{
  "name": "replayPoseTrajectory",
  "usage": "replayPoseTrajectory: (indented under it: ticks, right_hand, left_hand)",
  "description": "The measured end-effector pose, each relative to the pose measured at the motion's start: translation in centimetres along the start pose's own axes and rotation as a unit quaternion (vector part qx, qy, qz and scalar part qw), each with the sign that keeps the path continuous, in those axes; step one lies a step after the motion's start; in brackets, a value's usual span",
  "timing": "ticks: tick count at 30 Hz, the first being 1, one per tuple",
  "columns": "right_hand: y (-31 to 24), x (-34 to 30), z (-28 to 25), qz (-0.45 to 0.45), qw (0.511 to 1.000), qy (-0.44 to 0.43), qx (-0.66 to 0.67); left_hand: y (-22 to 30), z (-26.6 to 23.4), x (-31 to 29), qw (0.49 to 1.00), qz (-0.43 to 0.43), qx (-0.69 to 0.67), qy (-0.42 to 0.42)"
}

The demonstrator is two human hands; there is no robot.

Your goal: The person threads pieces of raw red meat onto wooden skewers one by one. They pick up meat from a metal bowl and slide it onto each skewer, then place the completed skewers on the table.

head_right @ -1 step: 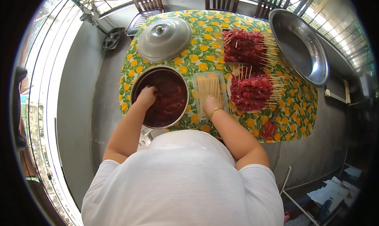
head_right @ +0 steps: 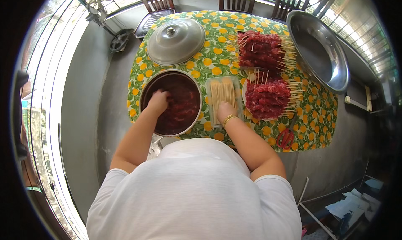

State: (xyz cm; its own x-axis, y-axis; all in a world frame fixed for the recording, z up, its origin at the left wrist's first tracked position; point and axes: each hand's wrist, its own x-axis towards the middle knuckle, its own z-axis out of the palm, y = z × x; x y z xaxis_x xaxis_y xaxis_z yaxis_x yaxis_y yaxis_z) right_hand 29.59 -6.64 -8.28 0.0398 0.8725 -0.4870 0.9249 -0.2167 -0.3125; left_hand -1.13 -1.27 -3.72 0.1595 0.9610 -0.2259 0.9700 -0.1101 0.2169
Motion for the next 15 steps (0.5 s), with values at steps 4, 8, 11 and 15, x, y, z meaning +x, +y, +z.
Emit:
replayPoseTrajectory:
  ticks: [4,8,11,15]
  right_hand:
    - [-0.1,-0.3,-0.3,0.007,1.0,-0.028,-0.004]
    - [0.1,-1.0,-1.8,-0.005,0.999,0.006,0.051]
    - [0.8,-2.7,-3.8,-0.042,0.994,0.036,0.096]
    - [1.3,-5.3,-6.3,-0.039,0.956,-0.013,0.29]
  left_hand:
    - [4.4,1.7,0.1,0.984,0.113,0.076,-0.112]
    - [5.6,3.6,-0.1,0.968,0.147,0.106,-0.175]
    - [3.5,3.6,1.3,0.965,0.087,0.079,-0.233]
    - [-0.2,2.4,1.9,0.964,0.081,0.077,-0.243]
